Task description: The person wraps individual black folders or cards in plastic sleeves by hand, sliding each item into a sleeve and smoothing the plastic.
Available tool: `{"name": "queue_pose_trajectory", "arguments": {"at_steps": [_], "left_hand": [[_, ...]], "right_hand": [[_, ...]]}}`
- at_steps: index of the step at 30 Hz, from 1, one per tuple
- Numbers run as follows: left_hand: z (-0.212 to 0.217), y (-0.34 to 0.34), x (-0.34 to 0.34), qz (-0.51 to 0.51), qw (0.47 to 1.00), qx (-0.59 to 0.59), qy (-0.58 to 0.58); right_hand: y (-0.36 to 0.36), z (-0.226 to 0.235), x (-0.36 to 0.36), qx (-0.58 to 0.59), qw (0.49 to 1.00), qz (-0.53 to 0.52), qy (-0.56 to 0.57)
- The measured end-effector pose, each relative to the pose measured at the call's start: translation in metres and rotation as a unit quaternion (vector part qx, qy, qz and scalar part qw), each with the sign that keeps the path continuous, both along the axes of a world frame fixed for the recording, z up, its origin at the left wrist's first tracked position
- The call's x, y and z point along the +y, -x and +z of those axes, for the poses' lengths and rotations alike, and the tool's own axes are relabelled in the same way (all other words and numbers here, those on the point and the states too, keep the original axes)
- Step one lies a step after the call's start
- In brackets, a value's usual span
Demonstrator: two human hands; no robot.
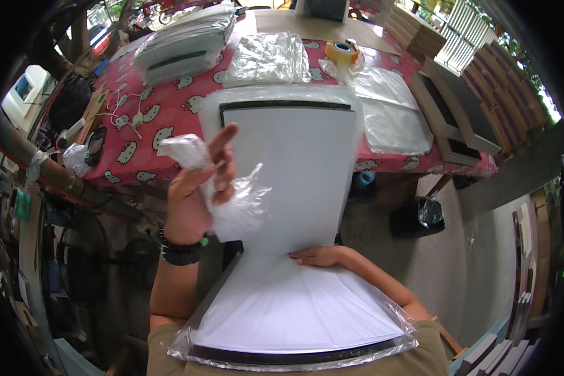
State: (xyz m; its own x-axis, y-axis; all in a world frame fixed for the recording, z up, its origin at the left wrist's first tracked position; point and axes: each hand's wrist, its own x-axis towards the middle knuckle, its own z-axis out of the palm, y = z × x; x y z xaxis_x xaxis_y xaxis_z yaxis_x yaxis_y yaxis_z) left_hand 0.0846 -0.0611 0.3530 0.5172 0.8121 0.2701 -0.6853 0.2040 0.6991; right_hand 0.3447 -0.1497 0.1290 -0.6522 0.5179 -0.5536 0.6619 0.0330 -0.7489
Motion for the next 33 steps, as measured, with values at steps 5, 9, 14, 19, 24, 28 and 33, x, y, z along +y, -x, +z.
{"name": "queue_pose_trajectory", "arguments": {"at_steps": [5,9,14,19,24,28,33], "left_hand": [[-0.009,-0.03,-0.002,0.011,0.999,-0.003,0.036],[-0.021,-0.045,-0.005,0.038,0.998,0.032,0.029],[-0.029,-0.046,-0.008,0.084,0.991,0.104,-0.018],[-0.035,-0.037,-0.004,0.074,0.992,0.099,0.008],[-0.034,-0.044,-0.009,0.042,0.99,0.13,0.017],[-0.039,-0.054,-0.013,0.109,0.968,0.189,-0.124],[-0.04,-0.042,-0.007,0.058,0.994,0.087,0.009]], "right_hand": [[0.014,0.144,0.046,0.116,0.937,-0.207,-0.258],[0.047,0.201,0.059,0.303,0.813,-0.304,-0.393],[0.052,0.196,0.068,0.354,0.841,-0.353,-0.209],[0.044,0.186,0.065,0.421,0.803,-0.368,-0.207],[0.052,0.199,0.07,0.417,0.795,-0.397,-0.192],[0.045,0.196,0.074,0.437,0.807,-0.372,-0.139],[0.044,0.194,0.078,0.411,0.798,-0.391,-0.206]]}}
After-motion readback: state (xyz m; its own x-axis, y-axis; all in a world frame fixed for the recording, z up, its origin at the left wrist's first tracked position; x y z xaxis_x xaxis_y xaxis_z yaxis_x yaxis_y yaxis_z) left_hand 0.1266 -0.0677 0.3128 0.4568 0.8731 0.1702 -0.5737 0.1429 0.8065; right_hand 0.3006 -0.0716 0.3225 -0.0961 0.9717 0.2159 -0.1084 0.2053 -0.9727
